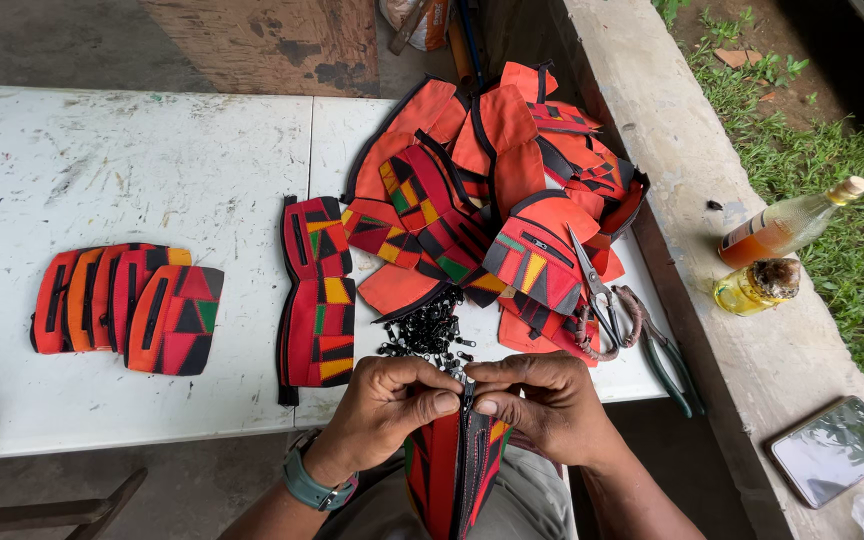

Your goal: The person attaches zipper pulls to small patterned fabric pouches using pliers. They pick up a pouch, align the zipper pull, clamp it with pliers, and place the finished pouch aside. The process repeats for several pouches.

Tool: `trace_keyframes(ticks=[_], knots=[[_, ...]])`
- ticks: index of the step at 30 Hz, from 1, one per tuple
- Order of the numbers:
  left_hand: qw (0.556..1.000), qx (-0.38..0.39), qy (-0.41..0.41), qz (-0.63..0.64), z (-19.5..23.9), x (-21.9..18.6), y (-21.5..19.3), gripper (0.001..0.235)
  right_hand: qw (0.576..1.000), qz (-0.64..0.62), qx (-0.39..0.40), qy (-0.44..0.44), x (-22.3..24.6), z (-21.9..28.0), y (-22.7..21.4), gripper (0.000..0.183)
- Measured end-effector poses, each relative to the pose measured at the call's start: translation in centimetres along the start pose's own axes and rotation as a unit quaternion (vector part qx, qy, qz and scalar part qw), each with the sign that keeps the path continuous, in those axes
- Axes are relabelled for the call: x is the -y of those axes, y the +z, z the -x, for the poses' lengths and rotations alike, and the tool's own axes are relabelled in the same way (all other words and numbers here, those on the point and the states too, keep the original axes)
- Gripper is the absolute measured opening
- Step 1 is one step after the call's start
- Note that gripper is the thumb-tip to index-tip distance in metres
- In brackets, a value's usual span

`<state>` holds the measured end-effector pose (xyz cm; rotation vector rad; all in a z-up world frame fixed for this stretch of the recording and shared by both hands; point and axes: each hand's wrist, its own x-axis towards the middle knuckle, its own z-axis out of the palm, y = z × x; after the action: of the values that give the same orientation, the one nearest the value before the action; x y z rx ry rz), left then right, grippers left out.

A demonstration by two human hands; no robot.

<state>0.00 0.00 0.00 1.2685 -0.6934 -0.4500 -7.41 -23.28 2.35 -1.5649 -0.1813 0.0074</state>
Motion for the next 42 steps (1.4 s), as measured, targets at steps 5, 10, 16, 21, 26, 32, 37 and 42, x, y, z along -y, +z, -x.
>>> trace_keyframes(ticks=[5, 10, 16, 21, 26, 32, 37, 42], knots=[[0.999, -0.004, 0.007, 0.036, 0.7, 0.2, 0.4, 0.016, 1.0, -0.027, -0.003, 0.013, -0.4, 0.5, 0.4, 0.026], [0.998, -0.014, -0.002, 0.057, 1.3, 0.6, 0.8, 0.014, 0.997, -0.076, 0.025, -0.002, -0.4, 0.1, 0.9, 0.014], [0.992, 0.015, 0.01, 0.127, -0.3, -0.4, 0.4, 0.014, 0.979, 0.021, 0.013, -0.203, 2.4, 0.6, 2.4, 0.013], [0.992, 0.052, 0.087, 0.079, -1.2, -2.2, -0.6, 0.015, 0.957, 0.077, -0.029, -0.278, 3.5, 0.3, 3.0, 0.016], [0.996, 0.029, 0.078, 0.025, -1.0, -3.0, -1.0, 0.014, 0.957, 0.078, -0.033, -0.278, 3.0, 0.0, 3.3, 0.019], [0.992, 0.019, 0.125, -0.019, -1.3, -3.5, -1.6, 0.015, 0.97, 0.057, -0.046, -0.23, 3.2, 0.2, 4.2, 0.028], [0.993, -0.043, 0.107, -0.039, -2.4, -2.6, -2.4, 0.014, 0.932, 0.19, -0.106, -0.29, 4.6, -2.3, 4.4, 0.025], [0.95, -0.209, 0.07, 0.223, -7.3, -1.2, -5.1, 0.009, 0.951, 0.211, 0.018, -0.224, 7.4, -5.3, 2.7, 0.027]])
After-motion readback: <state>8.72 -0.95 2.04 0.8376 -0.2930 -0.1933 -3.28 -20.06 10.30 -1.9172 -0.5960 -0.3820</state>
